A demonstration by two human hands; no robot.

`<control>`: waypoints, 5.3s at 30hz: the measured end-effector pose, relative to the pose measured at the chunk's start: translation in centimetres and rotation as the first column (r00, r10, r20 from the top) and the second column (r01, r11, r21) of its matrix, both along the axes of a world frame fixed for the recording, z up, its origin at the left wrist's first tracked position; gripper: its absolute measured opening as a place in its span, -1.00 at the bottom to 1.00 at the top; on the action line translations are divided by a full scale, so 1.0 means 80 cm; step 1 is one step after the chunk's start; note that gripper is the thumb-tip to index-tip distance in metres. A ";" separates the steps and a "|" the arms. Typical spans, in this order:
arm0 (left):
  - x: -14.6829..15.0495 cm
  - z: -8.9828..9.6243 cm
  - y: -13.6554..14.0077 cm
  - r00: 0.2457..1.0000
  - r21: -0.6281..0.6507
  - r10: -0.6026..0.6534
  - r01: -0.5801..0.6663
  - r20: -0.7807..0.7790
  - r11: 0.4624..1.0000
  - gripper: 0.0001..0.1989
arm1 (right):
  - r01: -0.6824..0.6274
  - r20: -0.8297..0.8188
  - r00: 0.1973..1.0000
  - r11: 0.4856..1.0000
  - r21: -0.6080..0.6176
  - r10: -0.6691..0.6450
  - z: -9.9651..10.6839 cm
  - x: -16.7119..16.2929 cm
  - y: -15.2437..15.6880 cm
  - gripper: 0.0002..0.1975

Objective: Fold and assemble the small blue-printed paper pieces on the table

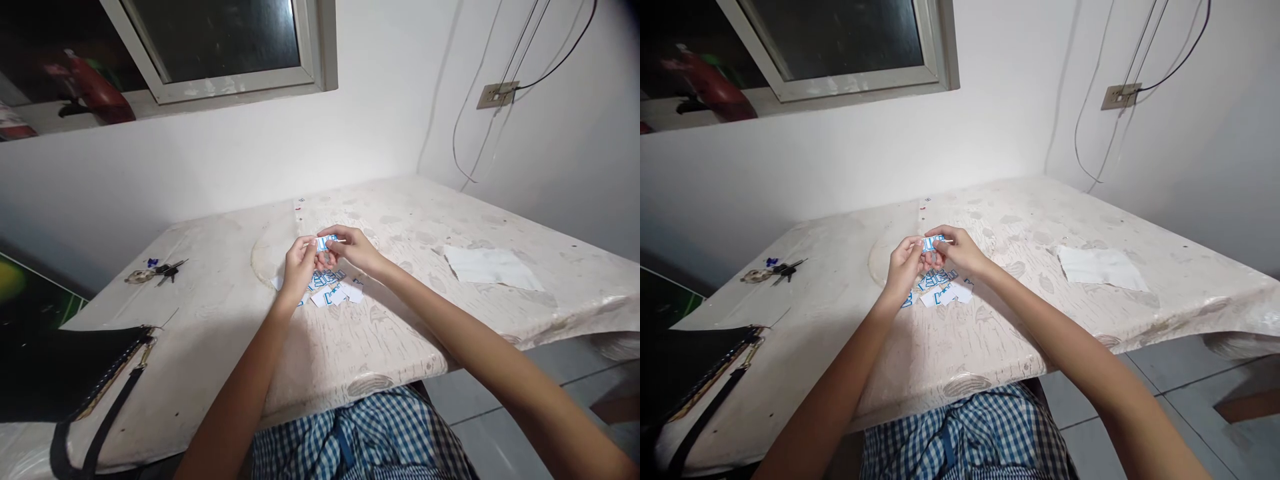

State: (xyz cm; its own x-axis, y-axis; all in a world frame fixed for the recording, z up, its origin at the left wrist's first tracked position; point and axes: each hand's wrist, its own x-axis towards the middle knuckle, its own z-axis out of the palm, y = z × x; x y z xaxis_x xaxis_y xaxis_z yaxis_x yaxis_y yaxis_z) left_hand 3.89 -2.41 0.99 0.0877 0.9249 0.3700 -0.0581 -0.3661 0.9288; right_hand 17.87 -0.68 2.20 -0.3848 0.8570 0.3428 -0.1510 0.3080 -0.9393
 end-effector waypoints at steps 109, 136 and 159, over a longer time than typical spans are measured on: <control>0.001 -0.002 -0.002 0.997 -0.276 -0.071 0.063 -0.018 0.959 -0.84 | 0.154 0.001 0.988 0.986 -0.069 -0.154 0.002 0.006 0.005 -0.54; -0.018 0.007 0.007 0.957 -0.207 0.218 -0.178 0.192 0.962 -0.89 | -0.320 0.814 0.490 0.805 0.500 -0.312 -0.021 0.000 0.000 -0.72; -0.018 0.015 0.005 0.933 -0.255 0.296 -0.241 0.205 0.936 -0.93 | 0.110 0.550 0.765 0.909 0.403 -0.336 -0.014 0.010 0.015 -0.79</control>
